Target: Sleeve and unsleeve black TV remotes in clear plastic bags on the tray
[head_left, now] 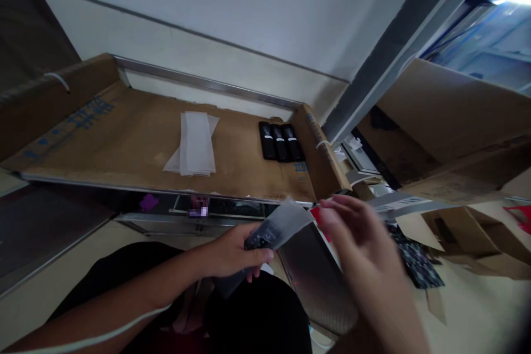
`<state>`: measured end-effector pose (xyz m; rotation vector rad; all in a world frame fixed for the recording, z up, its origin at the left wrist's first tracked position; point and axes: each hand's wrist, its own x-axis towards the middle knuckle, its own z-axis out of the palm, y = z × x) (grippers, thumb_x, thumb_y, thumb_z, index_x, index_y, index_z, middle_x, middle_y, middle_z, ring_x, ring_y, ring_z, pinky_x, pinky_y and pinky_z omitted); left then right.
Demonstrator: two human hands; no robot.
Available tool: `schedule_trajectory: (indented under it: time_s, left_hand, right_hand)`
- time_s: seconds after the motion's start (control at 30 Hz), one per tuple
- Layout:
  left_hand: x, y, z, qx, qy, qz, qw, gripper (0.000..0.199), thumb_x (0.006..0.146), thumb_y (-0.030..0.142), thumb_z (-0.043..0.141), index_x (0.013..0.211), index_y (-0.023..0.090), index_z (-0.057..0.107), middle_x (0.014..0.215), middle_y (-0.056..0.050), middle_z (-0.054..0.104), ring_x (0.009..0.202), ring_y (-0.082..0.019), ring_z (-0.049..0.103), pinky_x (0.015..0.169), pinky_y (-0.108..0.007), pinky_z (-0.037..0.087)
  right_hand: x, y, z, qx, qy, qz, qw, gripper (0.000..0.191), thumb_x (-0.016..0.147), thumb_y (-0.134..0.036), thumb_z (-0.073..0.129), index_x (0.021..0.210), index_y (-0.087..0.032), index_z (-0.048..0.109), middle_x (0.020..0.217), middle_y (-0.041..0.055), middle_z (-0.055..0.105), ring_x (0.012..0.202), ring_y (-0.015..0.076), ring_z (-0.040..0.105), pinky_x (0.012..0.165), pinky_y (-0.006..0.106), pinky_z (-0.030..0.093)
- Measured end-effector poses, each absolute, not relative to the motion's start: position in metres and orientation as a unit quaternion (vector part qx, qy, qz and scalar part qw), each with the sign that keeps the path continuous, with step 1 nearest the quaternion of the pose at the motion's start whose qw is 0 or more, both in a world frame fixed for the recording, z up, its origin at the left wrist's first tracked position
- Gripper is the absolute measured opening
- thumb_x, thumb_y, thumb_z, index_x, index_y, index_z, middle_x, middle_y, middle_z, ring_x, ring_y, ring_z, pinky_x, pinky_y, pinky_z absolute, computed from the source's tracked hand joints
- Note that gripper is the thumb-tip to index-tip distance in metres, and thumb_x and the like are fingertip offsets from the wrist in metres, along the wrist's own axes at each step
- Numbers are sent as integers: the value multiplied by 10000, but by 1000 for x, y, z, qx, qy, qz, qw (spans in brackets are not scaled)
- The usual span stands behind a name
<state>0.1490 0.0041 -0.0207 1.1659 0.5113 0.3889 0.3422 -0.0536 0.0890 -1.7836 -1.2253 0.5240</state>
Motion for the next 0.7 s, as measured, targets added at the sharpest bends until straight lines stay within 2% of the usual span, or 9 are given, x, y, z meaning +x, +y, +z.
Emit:
schedule_trajectory:
  time_s: [0.1,0.23,0.3,0.43,0.7]
  left_hand:
    - [150,2,-20,533,212,202,794,353,861,429,698,1018,151,548,734,12,557,565,-100,563,518,-231,501]
    - [152,1,-24,528,212,219,793,399,863,475,693,1041,150,543,701,15,558,553,-103,557,509,-229,497]
    - [153,2,-25,522,225,225,791,409,861,510,684,996,151,541,693,9,559,561,-111,565,514,-236,501]
    - [152,4,-24,515,241,219,793,415,869,546,658,935,151,546,768,-24,591,600,-113,585,550,-247,513]
    - [152,2,-27,533,269,207,775,342,905,488,625,945,158,546,804,-25,609,602,-113,592,561,-249,509]
  right_hand:
    - [338,-35,74,-682,-499,355,399,540,770,-549,750,1168,-191,677,1107,123,723,986,273,693,872,407,571]
    - [333,-18,58,-576,-551,480,367,386,821,-524,720,1029,-200,742,1007,76,750,945,242,700,847,356,561]
    - [331,-15,55,-570,-538,490,382,348,886,-521,654,963,-200,763,919,58,752,861,218,699,789,327,555]
    - [326,-15,54,-577,-473,507,431,448,941,-555,561,906,-159,768,773,63,729,674,191,659,655,301,532]
    - [327,-11,53,-621,-404,412,530,406,830,-557,696,934,-168,752,795,58,723,672,174,629,612,258,486]
